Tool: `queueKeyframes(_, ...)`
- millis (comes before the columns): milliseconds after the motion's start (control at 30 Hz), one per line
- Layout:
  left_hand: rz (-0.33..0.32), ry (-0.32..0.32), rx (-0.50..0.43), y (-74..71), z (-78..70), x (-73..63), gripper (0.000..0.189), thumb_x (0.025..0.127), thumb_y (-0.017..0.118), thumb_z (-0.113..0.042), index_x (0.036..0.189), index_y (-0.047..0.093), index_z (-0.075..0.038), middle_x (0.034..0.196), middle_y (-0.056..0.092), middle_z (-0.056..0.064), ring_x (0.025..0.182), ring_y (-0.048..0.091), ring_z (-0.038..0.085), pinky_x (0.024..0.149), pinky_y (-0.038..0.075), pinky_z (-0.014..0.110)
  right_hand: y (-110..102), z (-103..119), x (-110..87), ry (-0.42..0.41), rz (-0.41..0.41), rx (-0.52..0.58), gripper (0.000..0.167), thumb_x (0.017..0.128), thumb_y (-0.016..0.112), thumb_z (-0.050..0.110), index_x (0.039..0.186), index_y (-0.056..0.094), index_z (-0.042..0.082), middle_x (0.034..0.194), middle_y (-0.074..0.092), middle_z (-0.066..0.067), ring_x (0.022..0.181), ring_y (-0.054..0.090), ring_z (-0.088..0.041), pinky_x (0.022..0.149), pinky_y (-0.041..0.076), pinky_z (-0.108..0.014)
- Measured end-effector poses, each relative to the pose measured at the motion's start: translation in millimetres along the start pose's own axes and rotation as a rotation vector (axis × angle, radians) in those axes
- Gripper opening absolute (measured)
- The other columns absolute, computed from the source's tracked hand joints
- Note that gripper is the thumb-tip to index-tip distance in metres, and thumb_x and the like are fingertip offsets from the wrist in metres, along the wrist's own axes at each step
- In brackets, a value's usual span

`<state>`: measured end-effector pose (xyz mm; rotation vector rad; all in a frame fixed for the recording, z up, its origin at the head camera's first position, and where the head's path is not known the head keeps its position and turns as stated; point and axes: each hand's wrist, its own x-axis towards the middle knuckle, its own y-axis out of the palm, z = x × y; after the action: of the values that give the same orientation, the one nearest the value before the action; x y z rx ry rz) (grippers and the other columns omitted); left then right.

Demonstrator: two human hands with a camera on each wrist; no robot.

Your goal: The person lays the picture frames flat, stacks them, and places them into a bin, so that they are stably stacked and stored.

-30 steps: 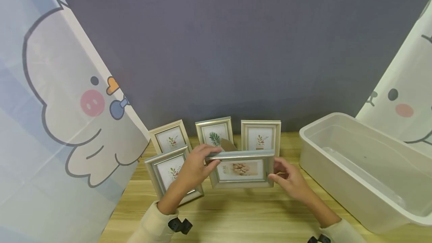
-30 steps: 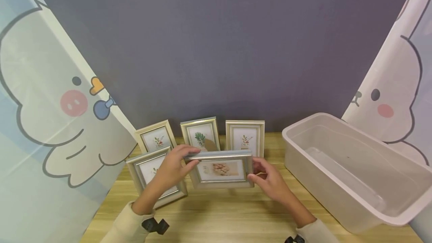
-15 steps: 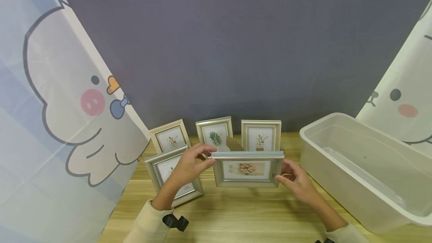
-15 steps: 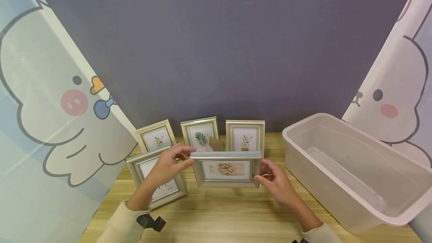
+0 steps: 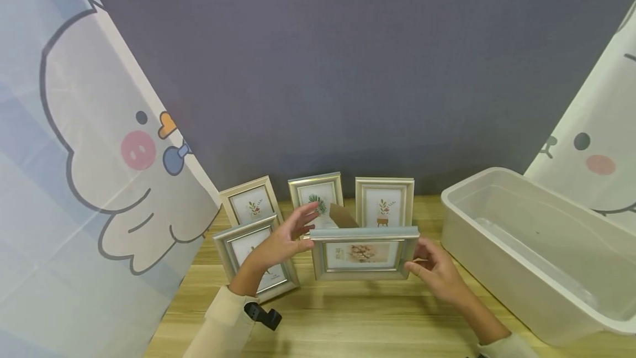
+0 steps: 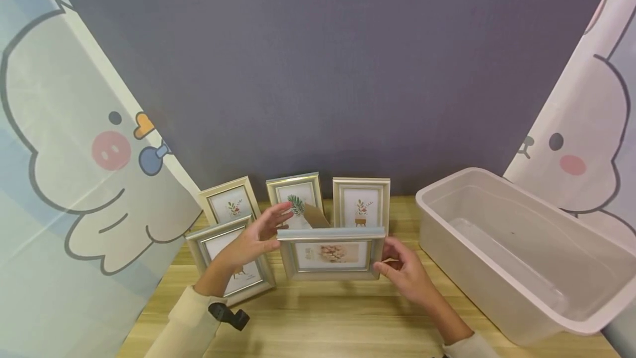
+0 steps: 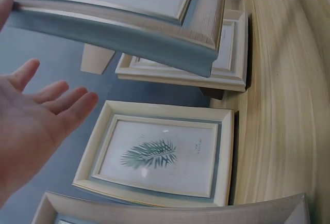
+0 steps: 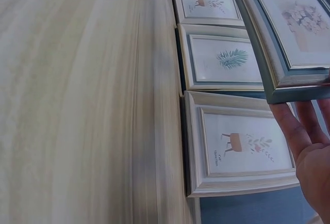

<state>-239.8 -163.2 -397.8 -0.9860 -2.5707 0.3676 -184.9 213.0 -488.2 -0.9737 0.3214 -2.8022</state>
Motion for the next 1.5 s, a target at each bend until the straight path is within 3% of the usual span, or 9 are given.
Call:
queueKeyframes(233,0.089,0.035,-0.148,-1.4,9.4,3.2,0.107,0.093,0.069,-0.055,0.163,0.003,-0.007,0.171,0.004,0.019,0.156,0.007,0.047,0.122,0.016,0.068,0.7,-1.8,-2.3,0.000,0.031,0.041,0.040,0.083,0.064,-0.023,0.119,0.055,-0.006,0.096,0.067,0.015,0.086,0.065,0.001,0.076,0.058,-0.017)
queueKeyframes(667,0.142,0.059,-0.205,-0.9,16.7,4.9,0.112,0.090,0.069,-0.059,0.163,0.001,-0.008,0.171,0.005,0.021,0.156,0.007,0.048,0.118,0.010,0.077,1.6,-2.0,-2.1,-0.007,0.050,0.068,0.043,0.085,0.063,-0.022,0.123,0.056,-0.004,0.100,0.069,0.015,0.090,0.066,0.001,0.079,0.058,-0.017)
queueKeyframes(967,0.130,0.031,-0.215,-0.8,17.0,4.5,0.109,0.089,0.069,-0.061,0.164,0.005,-0.015,0.172,0.007,0.017,0.157,0.009,0.045,0.112,0.006,0.084,2.2,-2.6,-1.2,-0.022,0.045,0.070,0.039,0.084,0.063,-0.023,0.119,0.055,-0.009,0.097,0.069,0.013,0.087,0.066,0.001,0.077,0.059,-0.018)
queueKeyframes(1067,0.117,0.031,-0.207,-0.5,16.5,4.5,0.109,0.089,0.069,-0.060,0.164,0.006,-0.012,0.171,0.010,0.017,0.157,0.011,0.044,0.114,0.009,0.081,2.0,-3.5,-1.3,-0.025,0.042,0.070,0.039,0.084,0.063,-0.023,0.119,0.055,-0.008,0.096,0.069,0.013,0.086,0.065,0.001,0.076,0.059,-0.018)
queueKeyframes(1133,0.102,0.025,-0.195,-0.4,16.2,4.5,0.110,0.090,0.070,-0.060,0.164,0.006,-0.009,0.171,0.012,0.017,0.156,0.013,0.044,0.116,0.017,0.075,2.0,-4.0,-1.3,-0.028,0.038,0.068,0.039,0.084,0.063,-0.023,0.118,0.055,-0.008,0.095,0.069,0.013,0.085,0.065,0.001,0.076,0.058,-0.017)
queueKeyframes(1300,0.047,0.019,-0.153,0.0,15.3,4.4,0.102,0.092,0.070,-0.055,0.163,0.013,-0.008,0.168,0.021,0.018,0.153,0.022,0.047,0.110,0.040,0.048,2.3,-4.4,-1.4,-0.022,0.019,0.051,0.039,0.083,0.064,-0.023,0.117,0.055,-0.007,0.093,0.068,0.014,0.083,0.064,0.002,0.076,0.058,-0.017)
queueKeyframes(1500,-0.042,-0.011,-0.111,0.7,10.5,2.3,0.084,0.095,0.072,-0.041,0.161,0.026,-0.014,0.163,0.033,0.019,0.147,0.036,0.045,0.106,0.047,0.036,2.3,-5.1,-2.2,-0.005,-0.010,0.000,0.035,0.081,0.066,-0.023,0.110,0.054,-0.008,0.086,0.064,0.012,0.077,0.062,0.002,0.072,0.058,-0.017)
